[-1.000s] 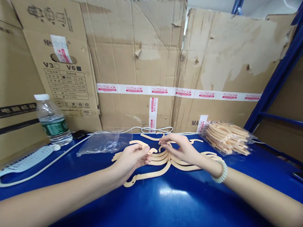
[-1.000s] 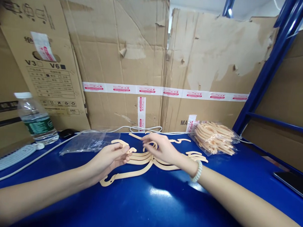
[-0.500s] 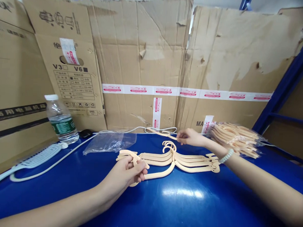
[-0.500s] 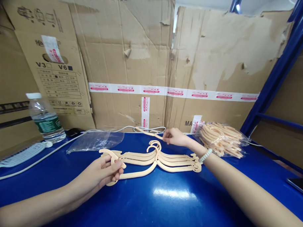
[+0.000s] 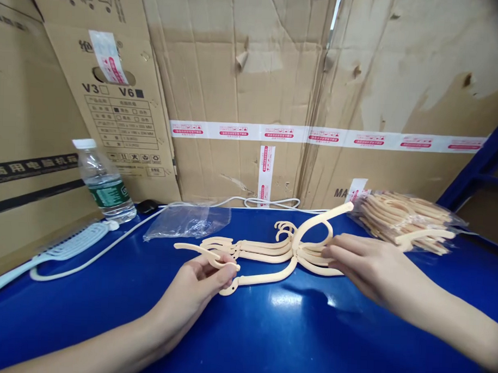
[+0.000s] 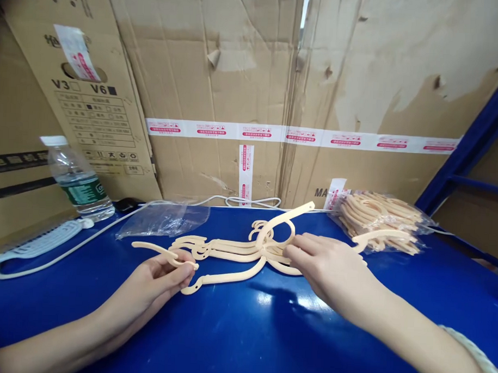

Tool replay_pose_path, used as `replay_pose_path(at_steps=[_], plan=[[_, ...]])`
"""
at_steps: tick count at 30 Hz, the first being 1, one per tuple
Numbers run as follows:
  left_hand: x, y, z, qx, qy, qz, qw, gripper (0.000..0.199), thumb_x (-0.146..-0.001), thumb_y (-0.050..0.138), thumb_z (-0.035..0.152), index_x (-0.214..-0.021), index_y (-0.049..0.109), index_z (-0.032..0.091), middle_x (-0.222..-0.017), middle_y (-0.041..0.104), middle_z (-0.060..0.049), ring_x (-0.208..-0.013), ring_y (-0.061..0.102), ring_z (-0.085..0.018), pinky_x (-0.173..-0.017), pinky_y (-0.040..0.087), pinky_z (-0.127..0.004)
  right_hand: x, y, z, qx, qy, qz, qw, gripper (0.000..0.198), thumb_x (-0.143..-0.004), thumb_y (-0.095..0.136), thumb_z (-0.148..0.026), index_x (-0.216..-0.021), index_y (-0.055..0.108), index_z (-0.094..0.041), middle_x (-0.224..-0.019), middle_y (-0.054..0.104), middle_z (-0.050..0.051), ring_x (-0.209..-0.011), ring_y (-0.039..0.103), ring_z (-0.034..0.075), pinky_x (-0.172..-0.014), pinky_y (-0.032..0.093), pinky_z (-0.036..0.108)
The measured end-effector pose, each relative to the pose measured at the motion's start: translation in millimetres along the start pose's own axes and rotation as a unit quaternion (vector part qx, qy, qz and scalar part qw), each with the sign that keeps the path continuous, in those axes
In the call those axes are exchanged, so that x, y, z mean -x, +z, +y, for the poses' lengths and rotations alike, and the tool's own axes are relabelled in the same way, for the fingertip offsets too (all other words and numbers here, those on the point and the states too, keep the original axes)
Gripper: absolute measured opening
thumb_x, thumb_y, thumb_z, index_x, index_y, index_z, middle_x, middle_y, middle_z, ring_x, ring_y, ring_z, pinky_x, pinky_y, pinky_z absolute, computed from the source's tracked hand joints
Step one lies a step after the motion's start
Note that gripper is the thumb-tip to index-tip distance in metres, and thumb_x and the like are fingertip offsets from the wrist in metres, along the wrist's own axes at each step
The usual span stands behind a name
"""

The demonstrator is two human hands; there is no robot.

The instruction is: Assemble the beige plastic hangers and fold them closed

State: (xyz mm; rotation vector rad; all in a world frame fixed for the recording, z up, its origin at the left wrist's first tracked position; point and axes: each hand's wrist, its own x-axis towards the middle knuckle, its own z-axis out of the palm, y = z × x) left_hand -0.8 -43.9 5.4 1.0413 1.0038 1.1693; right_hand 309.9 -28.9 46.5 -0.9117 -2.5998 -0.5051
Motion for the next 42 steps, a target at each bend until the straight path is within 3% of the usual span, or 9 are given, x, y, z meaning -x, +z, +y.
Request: replay_pose_path(at_steps=[9,14,19,23,26,29,32,42], plan=[[1,5,-2,-0.008,-0.001,-0.043,0.999,0.022,-0.069,0.084,0.035,-0.074,0.071,0.018,-0.072,0.056,0.001,-0.068,0.047,-0.011,-0.063,0.039,-0.021,0,4,-13,0.190,-0.128,0.055,0.972,0.027,-0.095,0.038,-0.006,-0.092,0.063,-0.014,-0.089,0.070,0.010,-0.076,0.058,0.022,-0.068,0.039,0.036],[2,4,-4,-0.018,-0.008,-0.075,0.997,0.022,-0.071,0.083,0.035,-0.076,0.069,0.018,-0.088,0.060,0.000,-0.073,0.049,-0.011,-0.069,0.041,-0.022,0,5,-18,0.209,-0.151,0.062,0.964,0.027,-0.095,0.040,-0.004,-0.088,0.065,-0.014,-0.087,0.071,0.010,-0.075,0.058,0.022,-0.074,0.038,0.039],[4,1,-6,0.007,-0.004,-0.082,0.997,0.018,-0.076,0.080,0.035,-0.079,0.068,0.022,-0.089,0.061,0.000,-0.084,0.054,-0.015,-0.081,0.045,-0.027,4,1,-12,0.135,-0.089,0.080,0.984,0.026,-0.098,0.037,-0.007,-0.096,0.062,-0.012,-0.088,0.070,0.011,-0.078,0.059,0.023,-0.071,0.039,0.038],[5,1,-1,0.009,0.008,-0.063,0.998,0.019,-0.077,0.079,0.035,-0.077,0.067,0.021,-0.113,0.060,-0.003,-0.089,0.055,-0.016,-0.079,0.047,-0.027,12,8,-4,0.029,0.001,0.107,0.994,0.023,-0.096,0.040,-0.007,-0.110,0.058,-0.013,-0.091,0.067,0.010,-0.075,0.058,0.019,-0.065,0.042,0.032],[5,1,4,0.020,0.026,-0.033,0.999,0.020,-0.076,0.080,0.035,-0.077,0.067,0.019,-0.103,0.060,-0.003,-0.085,0.055,-0.015,-0.075,0.048,-0.025,15,13,-3,-0.040,0.051,0.129,0.990,0.027,-0.096,0.045,-0.009,-0.120,0.055,-0.015,-0.093,0.066,0.009,-0.078,0.060,0.018,-0.064,0.046,0.028],[5,-1,8,0.036,0.027,-0.020,0.999,0.021,-0.077,0.079,0.034,-0.077,0.066,0.018,-0.083,0.059,-0.001,-0.079,0.054,-0.014,-0.075,0.048,-0.024,14,14,-5,-0.097,0.070,0.137,0.983,0.024,-0.095,0.045,-0.011,-0.116,0.054,-0.019,-0.094,0.066,0.008,-0.081,0.064,0.018,-0.066,0.050,0.027],[4,-3,9,0.059,0.015,-0.018,0.998,0.020,-0.078,0.079,0.032,-0.080,0.065,0.018,-0.076,0.059,0.000,-0.076,0.055,-0.013,-0.077,0.048,-0.025,12,13,-6,-0.121,0.073,0.140,0.980,0.022,-0.094,0.044,-0.011,-0.112,0.053,-0.021,-0.093,0.068,0.006,-0.080,0.067,0.018,-0.064,0.053,0.026],[8,-3,4,0.104,-0.033,-0.092,0.990,0.013,-0.082,0.075,0.024,-0.081,0.064,0.018,-0.107,0.062,-0.005,-0.088,0.059,-0.016,-0.082,0.050,-0.031,11,11,-12,-0.079,0.077,0.180,0.977,0.014,-0.093,0.045,-0.014,-0.098,0.053,-0.023,-0.082,0.068,0.003,-0.071,0.069,0.017,-0.060,0.053,0.024]])
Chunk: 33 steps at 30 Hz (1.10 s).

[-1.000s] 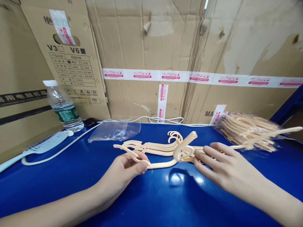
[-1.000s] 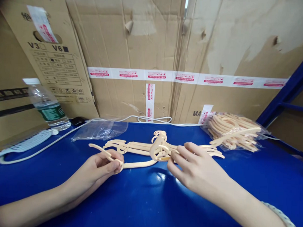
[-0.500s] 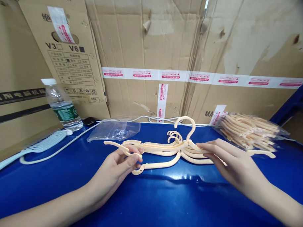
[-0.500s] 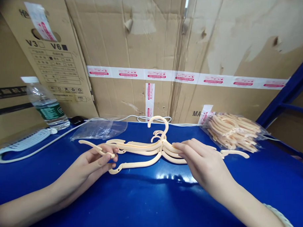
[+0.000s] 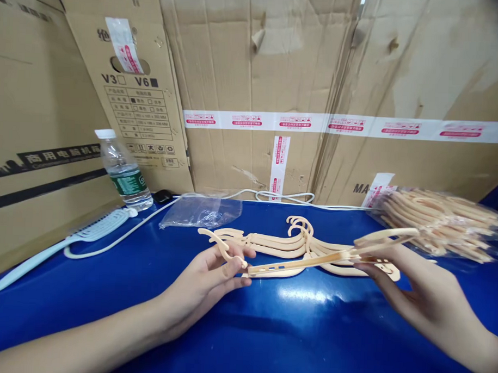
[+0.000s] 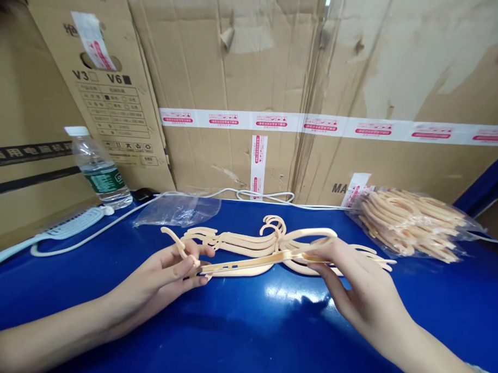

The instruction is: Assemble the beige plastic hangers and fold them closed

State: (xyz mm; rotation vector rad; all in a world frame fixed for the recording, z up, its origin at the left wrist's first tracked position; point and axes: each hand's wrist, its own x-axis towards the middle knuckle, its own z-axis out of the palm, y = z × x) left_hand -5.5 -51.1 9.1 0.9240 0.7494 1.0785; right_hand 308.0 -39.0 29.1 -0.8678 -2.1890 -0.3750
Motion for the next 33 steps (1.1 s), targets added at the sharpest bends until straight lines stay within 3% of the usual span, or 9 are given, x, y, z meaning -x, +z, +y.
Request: replay_pose_path(at_steps=[5,17,22,25,28,33], plan=[[3,2,1,0.009,-0.024,-0.037,0.999,0.012,-0.081,0.076,0.021,-0.081,0.065,0.016,-0.105,0.064,-0.006,-0.082,0.065,-0.017,-0.078,0.051,-0.030,3,1,-1,0.012,-0.010,0.012,1.000,0.015,-0.092,0.047,-0.013,-0.099,0.054,-0.023,-0.085,0.070,0.003,-0.070,0.069,0.017,-0.060,0.053,0.026],[11,6,-2,0.032,-0.045,-0.032,0.998,0.011,-0.079,0.077,0.022,-0.084,0.069,0.017,-0.098,0.066,-0.005,-0.078,0.066,-0.016,-0.075,0.052,-0.028,3,1,-5,0.007,-0.004,0.029,1.000,0.013,-0.092,0.049,-0.016,-0.099,0.056,-0.025,-0.087,0.069,0.004,-0.072,0.069,0.020,-0.064,0.054,0.029],[10,8,0,0.032,-0.048,-0.014,0.998,0.016,-0.076,0.080,0.024,-0.080,0.067,0.015,-0.092,0.067,-0.005,-0.077,0.065,-0.016,-0.075,0.052,-0.027,14,5,-2,-0.048,-0.019,0.030,0.998,0.029,-0.089,0.047,-0.004,-0.106,0.058,-0.024,-0.097,0.068,0.006,-0.090,0.067,0.019,-0.082,0.051,0.028],[10,8,1,0.035,-0.053,0.009,0.998,0.020,-0.073,0.083,0.022,-0.076,0.065,0.014,-0.087,0.068,-0.004,-0.073,0.064,-0.013,-0.073,0.051,-0.024,22,7,-4,-0.081,0.008,0.024,0.996,0.025,-0.092,0.047,-0.013,-0.110,0.059,-0.026,-0.101,0.067,0.007,-0.096,0.065,0.022,-0.082,0.051,0.030],[9,6,0,0.030,-0.049,0.043,0.997,0.023,-0.069,0.085,0.022,-0.073,0.063,0.014,-0.083,0.070,-0.004,-0.069,0.064,-0.012,-0.072,0.050,-0.024,25,9,-9,-0.098,0.023,0.022,0.995,0.023,-0.092,0.052,-0.018,-0.111,0.060,-0.027,-0.100,0.066,0.007,-0.093,0.066,0.024,-0.078,0.053,0.032],[8,2,-2,0.000,-0.043,0.092,0.995,0.027,-0.062,0.088,0.022,-0.067,0.063,0.014,-0.077,0.071,-0.004,-0.063,0.062,-0.011,-0.066,0.049,-0.023,25,11,-14,-0.103,0.003,0.007,0.995,0.029,-0.086,0.056,-0.013,-0.111,0.062,-0.028,-0.099,0.067,0.006,-0.079,0.067,0.023,-0.072,0.056,0.031]])
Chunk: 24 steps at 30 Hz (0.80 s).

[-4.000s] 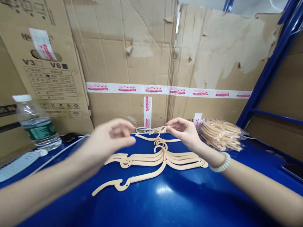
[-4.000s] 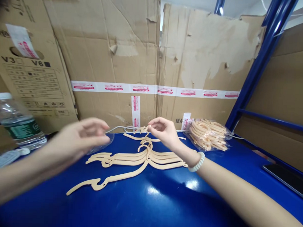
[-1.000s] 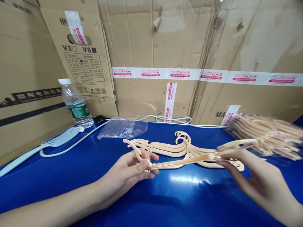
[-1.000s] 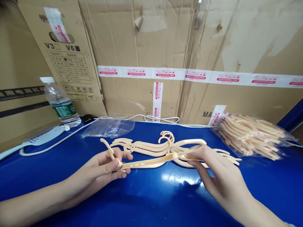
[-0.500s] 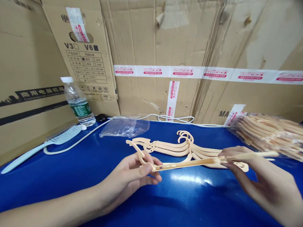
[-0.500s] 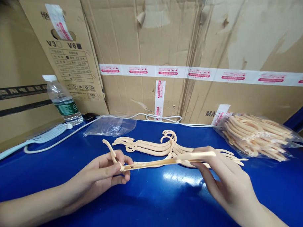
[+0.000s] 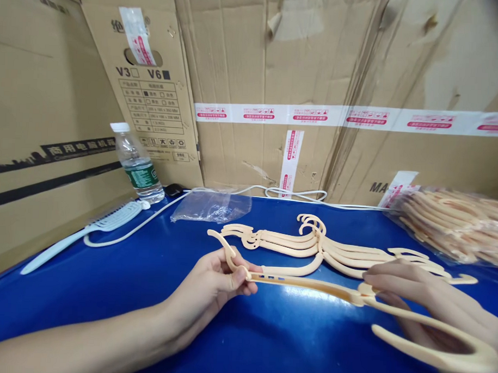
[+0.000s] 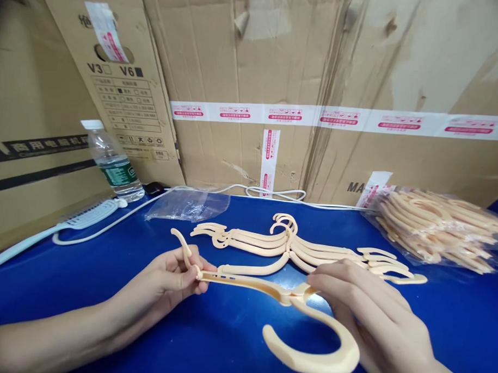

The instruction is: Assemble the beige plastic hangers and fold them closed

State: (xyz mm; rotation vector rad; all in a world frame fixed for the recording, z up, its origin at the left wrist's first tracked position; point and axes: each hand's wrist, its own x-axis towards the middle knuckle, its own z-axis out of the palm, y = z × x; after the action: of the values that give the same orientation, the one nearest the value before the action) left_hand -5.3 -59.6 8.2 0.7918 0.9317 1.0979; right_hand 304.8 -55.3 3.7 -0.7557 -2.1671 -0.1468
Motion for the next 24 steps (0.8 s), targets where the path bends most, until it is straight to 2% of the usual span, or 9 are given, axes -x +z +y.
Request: replay_pose_path(at_steps=[6,10,12,18,22,24], plan=[[-2,-1,-1,-0.007,-0.006,0.027,1.000,0.031,-0.054,0.089,0.020,-0.062,0.059,0.015,-0.073,0.071,-0.005,-0.058,0.061,-0.011,-0.060,0.048,-0.022,14,9,-1,-0.003,0.051,-0.010,0.999,0.036,-0.090,0.043,-0.009,-0.112,0.060,-0.032,-0.103,0.068,0.003,-0.088,0.069,0.021,-0.074,0.057,0.029],[-1,0,0,-0.025,0.017,0.042,0.999,0.030,-0.055,0.086,0.020,-0.061,0.057,0.015,-0.066,0.068,-0.002,-0.055,0.059,-0.010,-0.056,0.046,-0.020,23,14,1,0.078,0.015,0.012,0.997,0.024,-0.088,0.057,-0.017,-0.109,0.061,-0.028,-0.099,0.070,0.003,-0.080,0.070,0.022,-0.076,0.057,0.032],[-1,0,1,-0.031,0.020,0.047,0.998,0.032,-0.055,0.087,0.021,-0.061,0.056,0.015,-0.068,0.069,-0.003,-0.055,0.060,-0.010,-0.055,0.045,-0.020,21,15,1,0.092,0.025,0.015,0.995,0.021,-0.089,0.059,-0.020,-0.109,0.061,-0.027,-0.097,0.070,0.002,-0.079,0.070,0.021,-0.078,0.058,0.031],[-3,1,2,-0.049,0.048,0.057,0.996,0.033,-0.053,0.091,0.032,-0.066,0.067,0.013,-0.062,0.070,-0.004,-0.057,0.062,-0.012,-0.058,0.049,-0.021,6,14,-5,0.037,0.064,0.013,0.997,0.018,-0.093,0.055,-0.026,-0.110,0.060,-0.026,-0.091,0.071,0.001,-0.073,0.070,0.018,-0.071,0.061,0.026],[-4,2,3,-0.014,0.051,0.077,0.996,0.039,-0.046,0.096,0.033,-0.065,0.070,0.012,-0.072,0.074,-0.005,-0.064,0.068,-0.013,-0.065,0.055,-0.021,7,14,-5,0.008,0.129,0.000,0.992,0.018,-0.092,0.057,-0.032,-0.108,0.061,-0.025,-0.093,0.073,0.002,-0.072,0.072,0.018,-0.066,0.062,0.022],[-4,3,4,0.006,0.051,0.077,0.996,0.038,-0.046,0.096,0.031,-0.065,0.069,0.013,-0.074,0.075,-0.005,-0.068,0.070,-0.014,-0.068,0.056,-0.019,8,14,-3,-0.020,0.154,-0.003,0.988,0.019,-0.091,0.059,-0.035,-0.107,0.062,-0.025,-0.095,0.073,0.002,-0.072,0.073,0.017,-0.064,0.062,0.020]])
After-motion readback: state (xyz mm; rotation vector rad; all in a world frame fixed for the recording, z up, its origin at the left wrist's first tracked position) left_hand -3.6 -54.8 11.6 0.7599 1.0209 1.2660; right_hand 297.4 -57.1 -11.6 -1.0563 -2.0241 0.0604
